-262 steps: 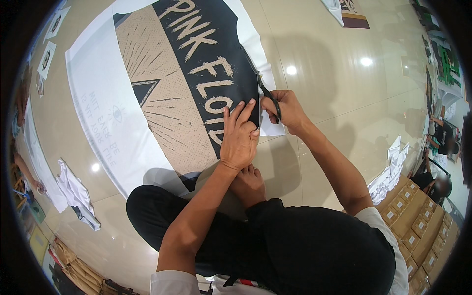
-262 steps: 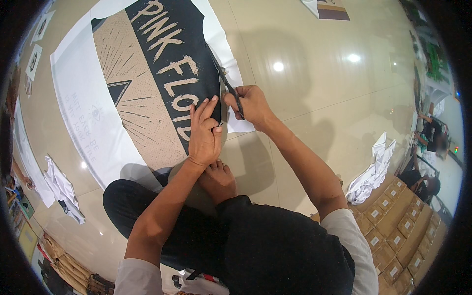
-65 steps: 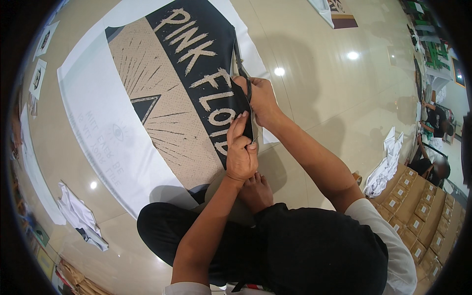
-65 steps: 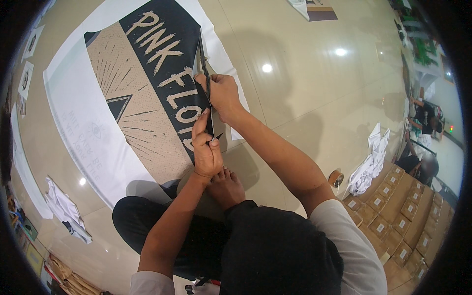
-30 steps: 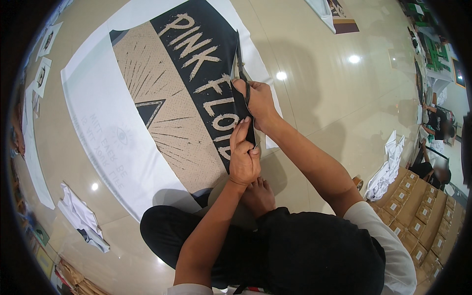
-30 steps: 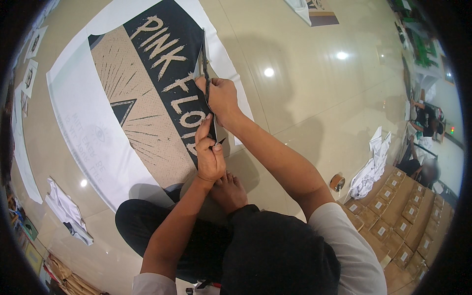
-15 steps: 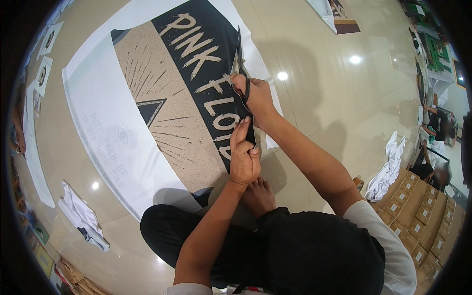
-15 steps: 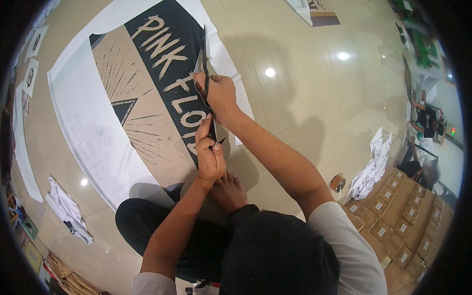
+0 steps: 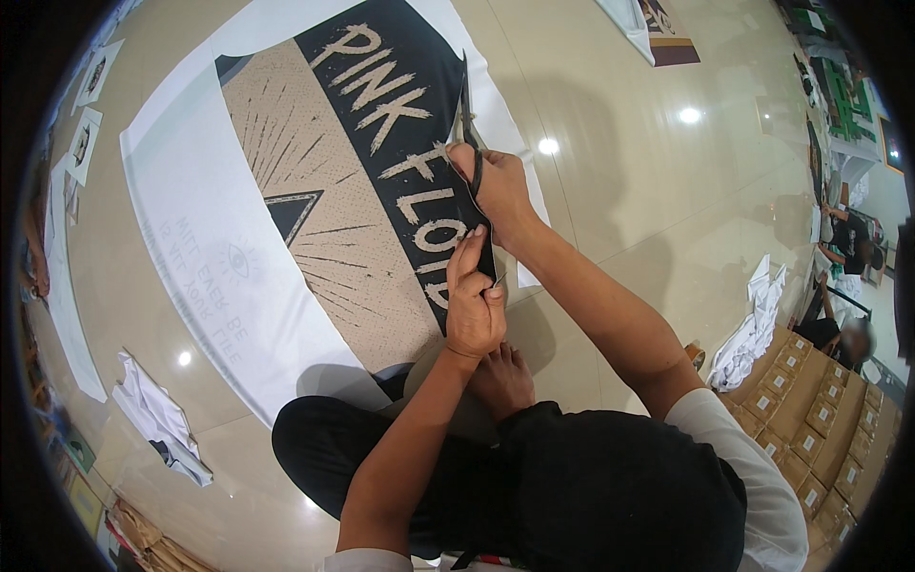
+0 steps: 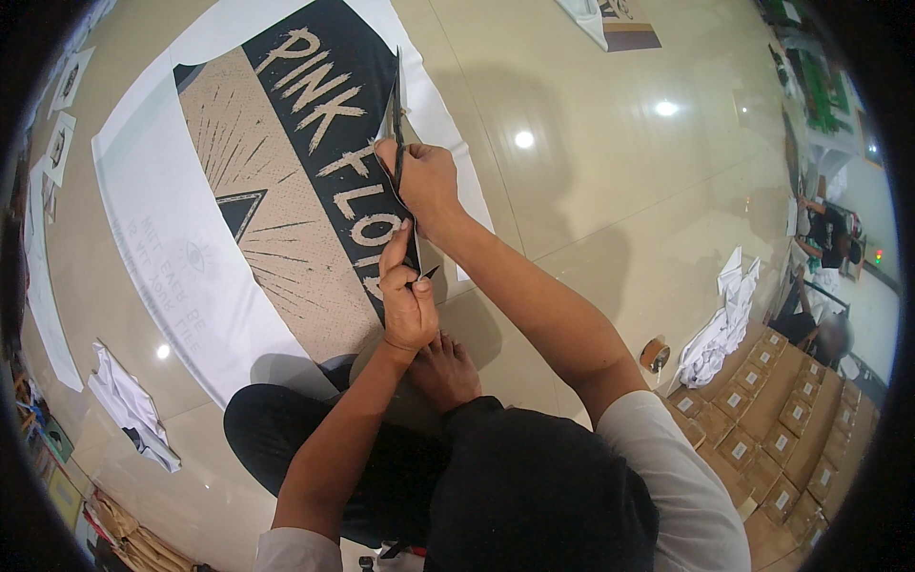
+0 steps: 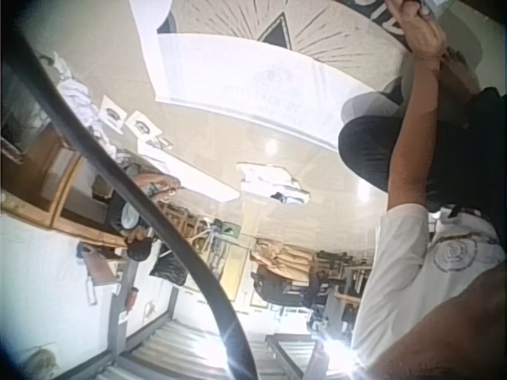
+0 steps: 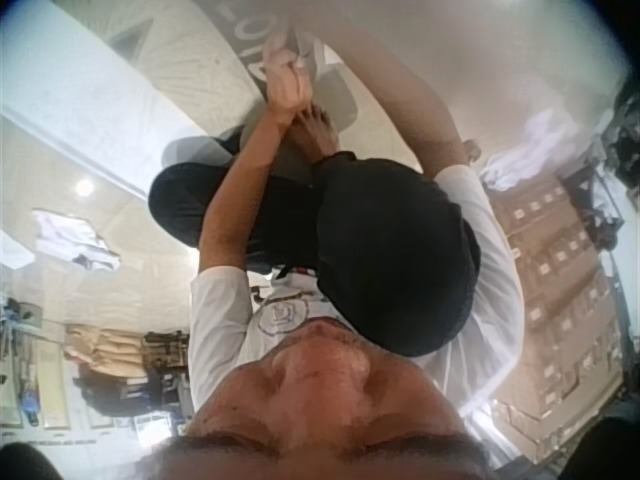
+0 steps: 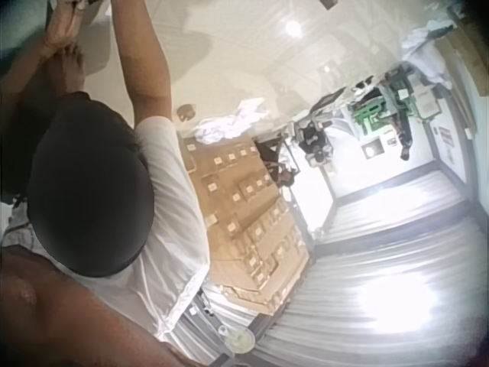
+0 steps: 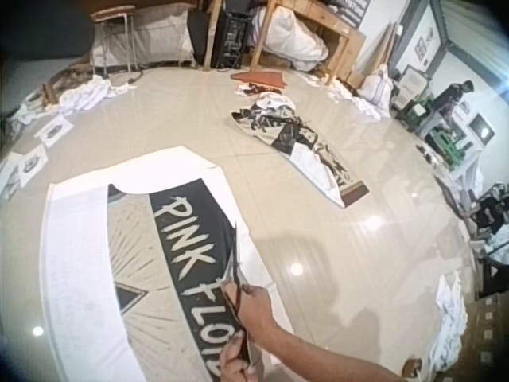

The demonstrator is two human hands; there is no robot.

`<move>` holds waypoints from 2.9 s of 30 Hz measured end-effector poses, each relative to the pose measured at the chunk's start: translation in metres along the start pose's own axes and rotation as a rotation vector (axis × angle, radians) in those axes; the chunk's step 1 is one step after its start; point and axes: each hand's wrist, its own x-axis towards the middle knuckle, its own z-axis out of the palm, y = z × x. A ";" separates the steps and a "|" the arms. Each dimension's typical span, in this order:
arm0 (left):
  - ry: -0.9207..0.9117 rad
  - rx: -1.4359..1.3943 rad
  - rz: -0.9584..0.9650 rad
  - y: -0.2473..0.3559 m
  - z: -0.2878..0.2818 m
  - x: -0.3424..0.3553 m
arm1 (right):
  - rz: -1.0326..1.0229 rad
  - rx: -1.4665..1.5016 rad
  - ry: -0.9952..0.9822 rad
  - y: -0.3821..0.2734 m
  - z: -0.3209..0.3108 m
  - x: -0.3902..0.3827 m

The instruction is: The person sits on the floor and uses scissors to cut a large white fabric sheet that has a Pink Floyd graphic printed on it. They trim the edges of the graphic and then cut the remaining white fabric into strips.

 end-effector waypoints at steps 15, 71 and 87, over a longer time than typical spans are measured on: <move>-0.007 0.022 -0.021 0.001 -0.002 -0.002 | 0.005 -0.072 0.043 0.000 0.005 0.003; 0.060 -0.028 -0.073 0.005 0.002 -0.004 | -0.020 0.014 0.047 0.000 0.006 0.004; -0.394 0.384 0.009 0.052 -0.014 0.020 | -0.067 -0.547 -0.121 -0.006 -0.179 -0.040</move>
